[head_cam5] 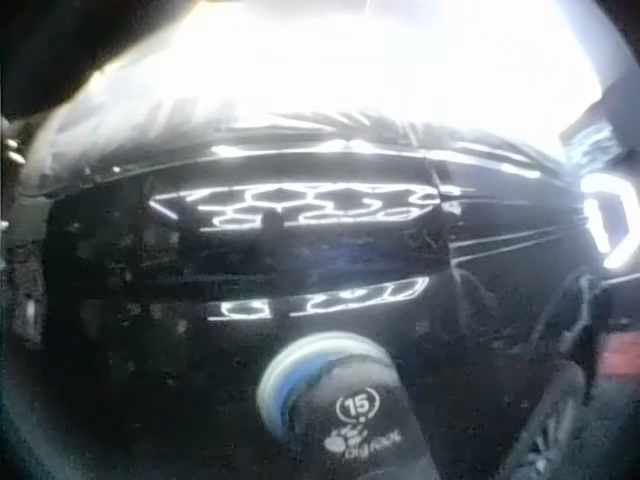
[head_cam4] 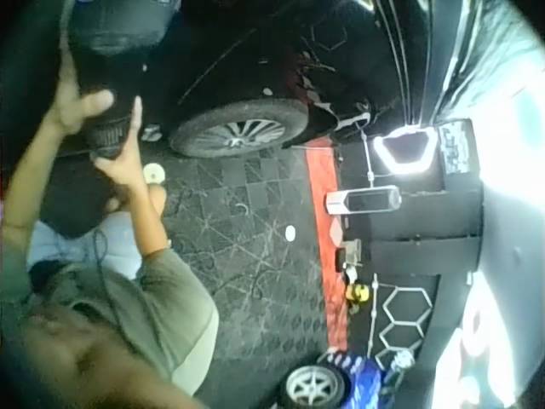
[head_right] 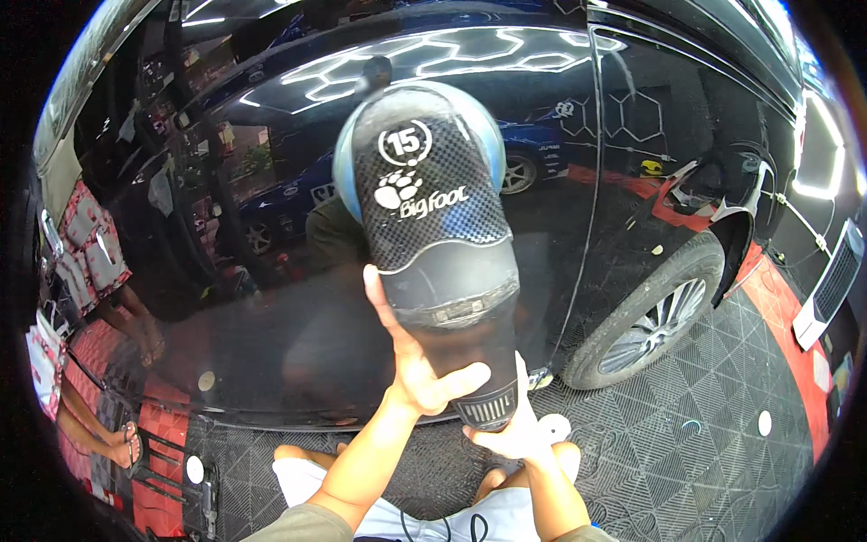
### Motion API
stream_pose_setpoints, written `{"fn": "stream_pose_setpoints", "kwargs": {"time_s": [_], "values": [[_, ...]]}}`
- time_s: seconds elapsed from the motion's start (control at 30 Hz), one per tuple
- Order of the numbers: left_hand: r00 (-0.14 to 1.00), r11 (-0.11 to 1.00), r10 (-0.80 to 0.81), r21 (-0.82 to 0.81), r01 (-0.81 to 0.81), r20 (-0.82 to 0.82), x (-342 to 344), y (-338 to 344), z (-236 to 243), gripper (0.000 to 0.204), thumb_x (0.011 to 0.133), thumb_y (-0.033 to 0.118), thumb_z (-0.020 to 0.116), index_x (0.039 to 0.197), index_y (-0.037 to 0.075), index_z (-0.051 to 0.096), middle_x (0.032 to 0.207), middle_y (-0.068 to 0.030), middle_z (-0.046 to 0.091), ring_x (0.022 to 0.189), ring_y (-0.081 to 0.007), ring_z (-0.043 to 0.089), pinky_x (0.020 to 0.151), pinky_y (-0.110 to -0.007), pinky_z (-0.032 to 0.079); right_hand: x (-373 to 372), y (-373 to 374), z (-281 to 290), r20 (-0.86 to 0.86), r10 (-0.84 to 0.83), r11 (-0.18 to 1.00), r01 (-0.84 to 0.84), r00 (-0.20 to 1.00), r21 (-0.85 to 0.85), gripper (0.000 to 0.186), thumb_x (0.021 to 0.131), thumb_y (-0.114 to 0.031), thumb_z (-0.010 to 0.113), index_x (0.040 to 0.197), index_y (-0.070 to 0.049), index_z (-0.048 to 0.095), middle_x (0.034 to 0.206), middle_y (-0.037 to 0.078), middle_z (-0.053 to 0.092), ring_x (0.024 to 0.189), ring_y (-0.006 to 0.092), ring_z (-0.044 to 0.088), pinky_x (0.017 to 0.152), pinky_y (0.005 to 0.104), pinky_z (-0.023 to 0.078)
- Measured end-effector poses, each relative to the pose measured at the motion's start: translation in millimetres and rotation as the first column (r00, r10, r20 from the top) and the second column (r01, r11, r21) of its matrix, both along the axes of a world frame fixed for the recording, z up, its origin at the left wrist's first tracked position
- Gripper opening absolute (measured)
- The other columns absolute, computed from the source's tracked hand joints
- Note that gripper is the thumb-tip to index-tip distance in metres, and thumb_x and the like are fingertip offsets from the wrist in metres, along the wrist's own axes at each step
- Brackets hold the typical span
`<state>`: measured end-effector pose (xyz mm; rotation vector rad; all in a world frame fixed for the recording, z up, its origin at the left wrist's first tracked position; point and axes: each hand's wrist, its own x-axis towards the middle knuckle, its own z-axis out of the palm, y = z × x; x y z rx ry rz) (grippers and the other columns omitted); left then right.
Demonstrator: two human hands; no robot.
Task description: Using a handheld orbital buffer to polish the side panel of a black car.
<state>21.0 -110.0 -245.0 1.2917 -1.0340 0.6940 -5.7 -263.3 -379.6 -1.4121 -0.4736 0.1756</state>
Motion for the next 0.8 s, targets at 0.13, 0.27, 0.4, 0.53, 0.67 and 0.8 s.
{"fn": "stream_pose_setpoints", "kwargs": {"time_s": [0.13,0.27,0.4,0.53,0.67,0.8], "values": [[0.998,0.998,0.06,-0.025,-0.06,0.005,10.3,-30.8,1.8,0.126,0.068,0.004,0.08,0.151,0.022,-0.013,0.148,-0.0195,0.034,0.122,-0.0296,0.051,0.1,-0.039,0.043,6.9,-27.1,-9.9,-0.055,-0.05,0.998,0.051,0.997,0.027,0.121,0.057,-0.008,0.084,0.148,-0.004,0.003,0.142,0.016,0.031,0.133,0.0274,0.033,0.11,0.0412,0.03],[0.994,0.993,0.112,0.041,-0.112,0.01,18.8,-49.3,6.2,0.121,0.067,0.008,0.082,0.154,0.019,-0.002,0.08,-0.0025,0.051,0.063,-0.0117,0.048,0.067,-0.028,0.045,8.3,-45.7,-2.9,-0.071,-0.068,0.994,0.073,0.995,0.075,0.068,0.059,-0.001,0.081,0.119,-0.002,0.048,0.101,0.009,0.058,0.091,0.0186,0.058,0.08,0.0332,0.05],[0.981,0.978,0.185,0.092,-0.19,0.058,25.8,-69.5,14.6,0.121,0.068,0.007,0.081,0.152,0.02,-0.005,0.135,-0.0201,0.046,0.116,-0.0301,0.055,0.097,-0.038,0.044,11.2,-58.2,9.9,-0.007,-0.105,0.99,0.105,0.994,0.095,0.03,0.062,0.003,0.077,0.087,-0.004,0.061,0.072,0.002,0.061,0.064,0.0124,0.058,0.06,0.0285,0.049],[0.979,0.96,0.204,0.193,-0.204,0.019,29.2,-83.9,21.5,0.121,0.069,0.007,0.081,0.153,0.019,-0.006,0.118,-0.0157,0.06,0.083,-0.0184,0.06,0.078,-0.03,0.048,14.8,-71.6,15.6,-0.049,-0.098,0.973,0.106,0.994,0.207,0.029,0.062,0.005,0.075,0.086,-0.002,0.062,0.074,0.005,0.062,0.065,0.0139,0.058,0.06,0.0291,0.048],[0.987,0.976,0.155,0.151,-0.158,0.028,35.6,-98.6,25.1,0.118,0.07,0.015,0.082,0.154,0.021,0.0,0.141,-0.0243,0.042,0.119,-0.034,0.054,0.1,-0.039,0.044,19.6,-88.1,13.2,-0.061,-0.109,0.967,0.121,0.992,0.225,0.031,0.061,0.006,0.074,0.089,0.0,0.061,0.073,0.006,0.061,0.063,0.0159,0.058,0.058,0.0296,0.048],[0.987,0.963,0.148,0.236,-0.131,-0.058,36.8,-107.3,24.4,0.111,0.073,0.024,0.081,0.153,0.024,0.005,0.147,-0.0246,0.032,0.13,-0.0421,0.043,0.107,-0.044,0.038,24.6,-95.4,8.0,0.01,-0.107,0.951,0.099,0.994,0.292,0.035,0.062,0.006,0.073,0.094,0.002,0.06,0.071,0.008,0.06,0.061,0.0199,0.059,0.056,0.0312,0.05]]}}
